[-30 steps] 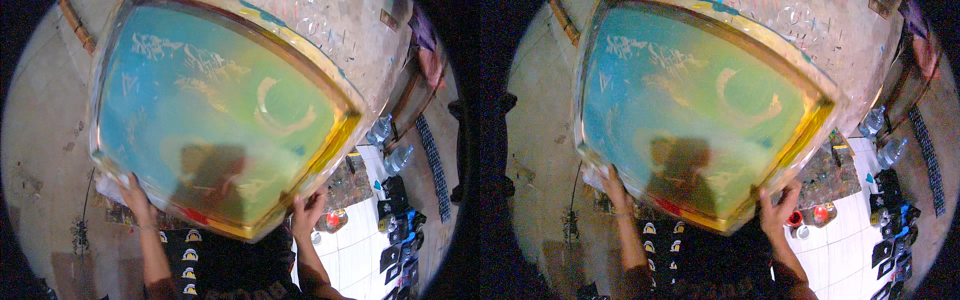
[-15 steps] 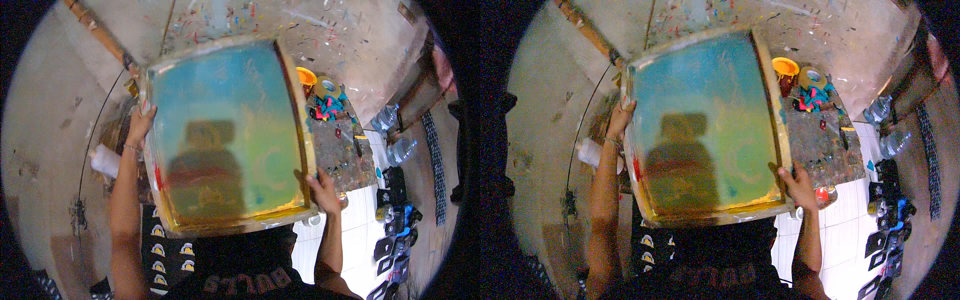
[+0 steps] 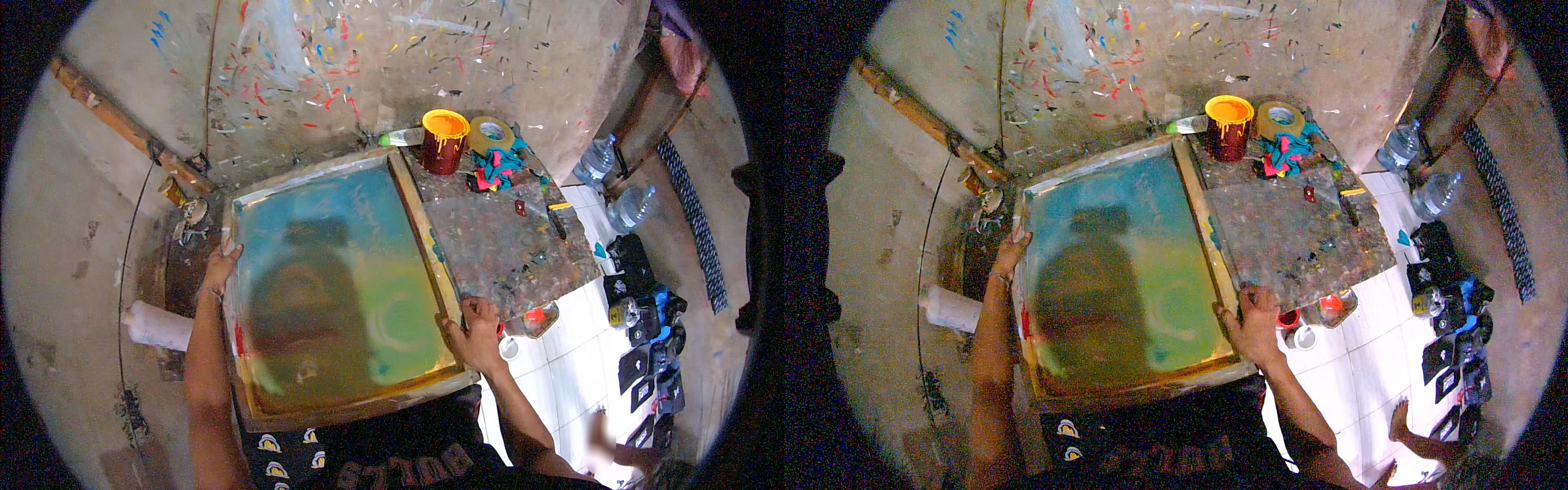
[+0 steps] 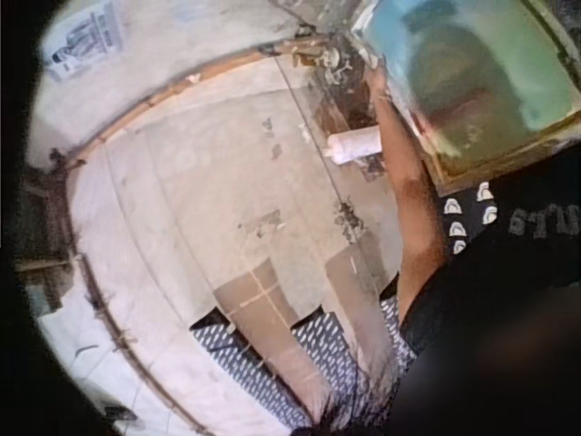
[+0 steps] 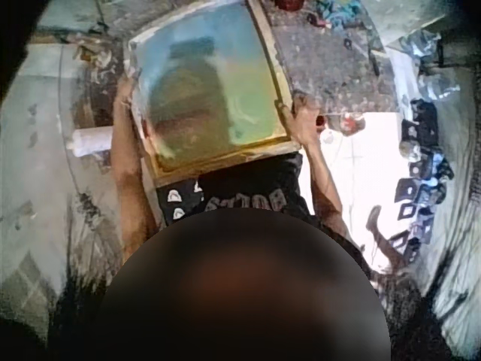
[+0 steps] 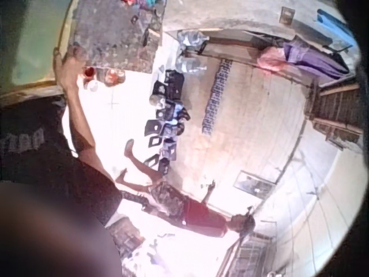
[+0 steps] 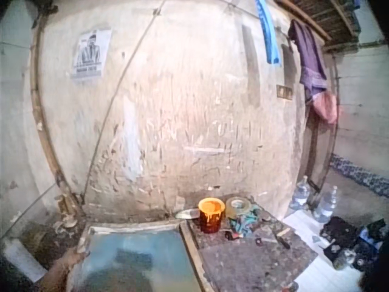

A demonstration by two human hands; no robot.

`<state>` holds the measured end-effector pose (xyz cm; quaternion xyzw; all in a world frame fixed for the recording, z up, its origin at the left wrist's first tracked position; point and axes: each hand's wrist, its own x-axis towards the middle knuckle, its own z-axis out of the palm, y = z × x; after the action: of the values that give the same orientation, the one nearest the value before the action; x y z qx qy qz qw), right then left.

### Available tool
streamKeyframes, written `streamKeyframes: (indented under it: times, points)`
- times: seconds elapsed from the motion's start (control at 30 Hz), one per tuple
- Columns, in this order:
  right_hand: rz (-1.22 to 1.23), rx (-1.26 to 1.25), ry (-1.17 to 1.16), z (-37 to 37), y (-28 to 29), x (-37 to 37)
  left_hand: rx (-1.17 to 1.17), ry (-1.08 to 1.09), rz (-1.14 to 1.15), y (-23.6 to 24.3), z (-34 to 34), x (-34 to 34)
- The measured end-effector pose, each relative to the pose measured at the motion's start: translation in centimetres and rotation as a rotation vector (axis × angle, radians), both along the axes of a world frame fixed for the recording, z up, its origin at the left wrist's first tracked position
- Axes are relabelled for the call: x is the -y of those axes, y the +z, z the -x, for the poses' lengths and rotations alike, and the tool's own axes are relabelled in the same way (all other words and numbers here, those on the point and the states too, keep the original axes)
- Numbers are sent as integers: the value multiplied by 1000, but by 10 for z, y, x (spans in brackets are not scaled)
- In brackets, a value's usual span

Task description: The person performs screen printing by placing a t-shirt under a screen, pouring yellow ink, and using a squeegee to pull ink across the mesh. They then clean the screen with a spray bottle and cloth, wipe the frame, and adjust the clamps.

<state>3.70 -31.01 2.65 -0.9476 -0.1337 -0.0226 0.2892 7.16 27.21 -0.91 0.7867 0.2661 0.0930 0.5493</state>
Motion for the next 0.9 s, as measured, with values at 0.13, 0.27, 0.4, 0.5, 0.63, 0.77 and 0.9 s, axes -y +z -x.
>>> streamKeyframes:
  times: [0.13,0.27,0.4,0.5,0.63,0.77,0.9]
  points:
    - [-9,19,-10,-1,0,-8,-150,86,-90,3,-8,2]
    - [31,21,-25,-4,1,-12,-74,57,-142,0,-15,6]
    - [11,40,-29,-6,-2,-13,-59,130,-762,-23,-21,-4]
    - [-2,62,-25,-9,-6,-12,-56,85,-775,-42,-23,-18]
    - [-18,63,-8,-13,-8,-11,-63,133,-715,-56,-23,-28]
    - [-24,52,-6,-14,-6,-11,-4,42,-487,-51,-19,-24]
    - [-13,40,-13,-13,-5,-11,-63,77,-576,-42,-20,-17]
